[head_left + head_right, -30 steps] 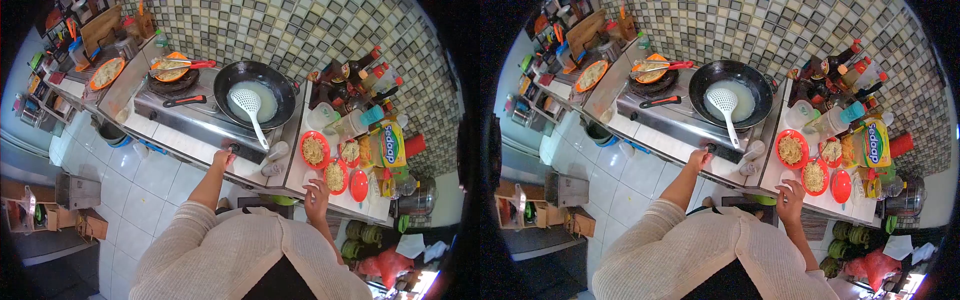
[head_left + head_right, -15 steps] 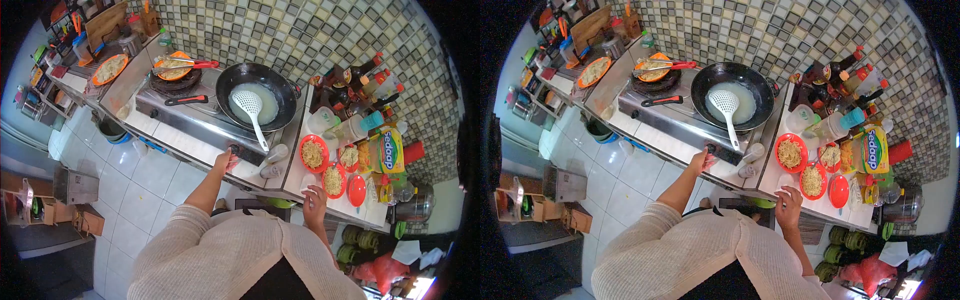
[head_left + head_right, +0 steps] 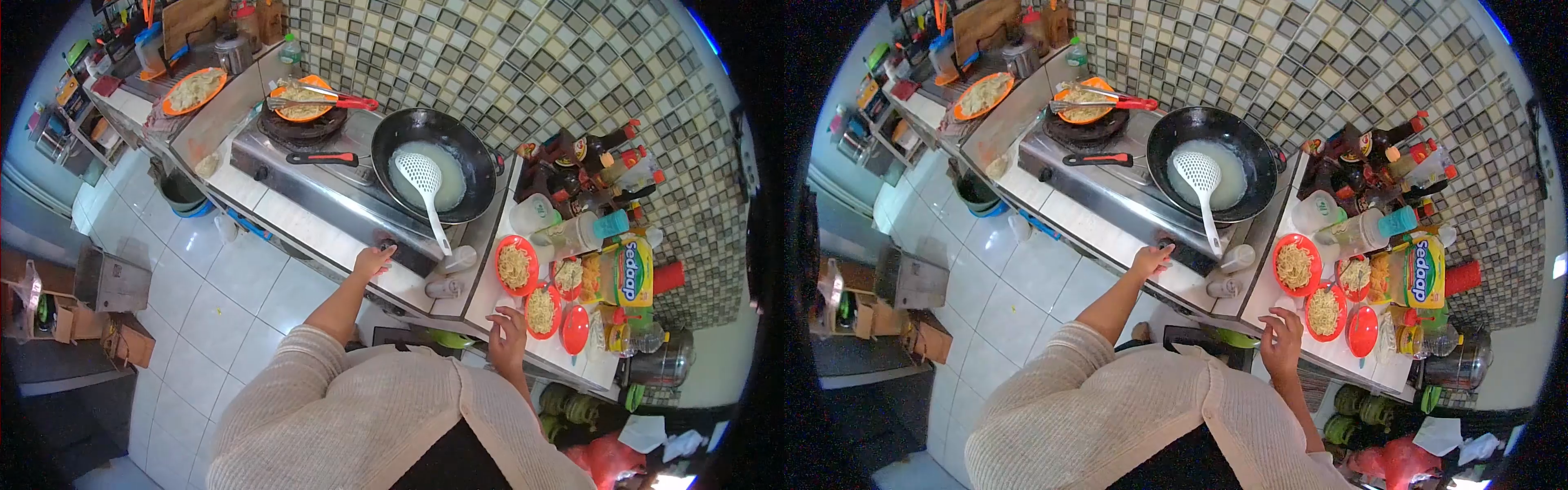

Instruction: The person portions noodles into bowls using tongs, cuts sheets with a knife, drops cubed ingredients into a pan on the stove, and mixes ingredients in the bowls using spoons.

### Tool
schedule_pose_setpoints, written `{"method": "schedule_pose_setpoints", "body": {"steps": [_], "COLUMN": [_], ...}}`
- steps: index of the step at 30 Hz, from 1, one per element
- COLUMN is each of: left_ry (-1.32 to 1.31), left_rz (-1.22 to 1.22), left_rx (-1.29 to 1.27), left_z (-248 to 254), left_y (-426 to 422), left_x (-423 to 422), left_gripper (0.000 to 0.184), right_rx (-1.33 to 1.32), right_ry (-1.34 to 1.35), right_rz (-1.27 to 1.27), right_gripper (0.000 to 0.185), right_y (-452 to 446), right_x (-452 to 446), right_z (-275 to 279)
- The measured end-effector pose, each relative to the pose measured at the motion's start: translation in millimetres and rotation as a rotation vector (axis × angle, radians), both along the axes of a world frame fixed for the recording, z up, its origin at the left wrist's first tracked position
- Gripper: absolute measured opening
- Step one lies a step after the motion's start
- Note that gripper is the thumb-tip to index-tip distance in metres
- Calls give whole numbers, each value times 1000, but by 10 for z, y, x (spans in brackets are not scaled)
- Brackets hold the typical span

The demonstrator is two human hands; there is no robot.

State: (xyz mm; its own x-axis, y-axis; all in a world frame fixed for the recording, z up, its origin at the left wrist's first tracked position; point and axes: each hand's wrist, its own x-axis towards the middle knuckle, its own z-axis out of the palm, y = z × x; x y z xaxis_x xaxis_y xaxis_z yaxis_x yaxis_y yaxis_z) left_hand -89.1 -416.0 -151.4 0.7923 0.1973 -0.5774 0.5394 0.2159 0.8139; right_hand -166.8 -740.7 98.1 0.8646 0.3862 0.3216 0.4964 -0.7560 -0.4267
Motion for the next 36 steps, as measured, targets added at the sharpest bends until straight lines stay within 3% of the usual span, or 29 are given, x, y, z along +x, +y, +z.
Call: {"method": "schedule_pose_setpoints", "body": {"steps": [4,6,7,12,14,15,17,18,19,22,25,27,32,34,36], "left_ry": [-18,-68,-88,-41,-233,-315,-393,-474,-324,-255,-43,77,508,668,706], "left_rz": [-72,-135,-156,-108,-31,8,115,207,228,411,519,473,417,381,404], "left_rx": [192,533,588,571,468,480,532,583,486,520,586,819,555,434,428], "left_z": [29,115,235,244,120,98,-114,-242,-305,-636,-1225,-1888,-2504,-2789,-3067], "left_y": [35,47,69,52,22,6,-2,-36,-64,-113,-316,-563,-1202,-1391,-1563], "left_x": [11,-14,-64,-193,-289,-376,-558,-697,-886,-1676,-2668,-3422,-4991,-5427,-5767], "left_gripper": [57,59,62,59,54,39,39,39,38,34,32,32,35,36,36], "right_rx": [-43,-61,-83,-42,-37,-6,97,4,-90,-147,-31,-23,-169,-148,-110], "right_ry": [19,40,46,77,87,145,256,290,324,521,654,688,721,448,619], "right_rz": [36,66,84,116,165,145,169,229,285,355,347,329,315,506,347], "right_gripper": [20,19,19,18,21,22,26,26,26,24,20,19,17,14,13], "right_y": [109,186,204,414,522,563,598,542,507,517,539,562,520,490,440], "right_x": [12,40,55,136,91,25,-145,-209,-293,-607,-810,-944,-1068,-919,-616], "right_z": [37,88,110,128,62,-16,-266,-446,-560,-854,-1287,-1539,-2071,-2320,-2679]}}
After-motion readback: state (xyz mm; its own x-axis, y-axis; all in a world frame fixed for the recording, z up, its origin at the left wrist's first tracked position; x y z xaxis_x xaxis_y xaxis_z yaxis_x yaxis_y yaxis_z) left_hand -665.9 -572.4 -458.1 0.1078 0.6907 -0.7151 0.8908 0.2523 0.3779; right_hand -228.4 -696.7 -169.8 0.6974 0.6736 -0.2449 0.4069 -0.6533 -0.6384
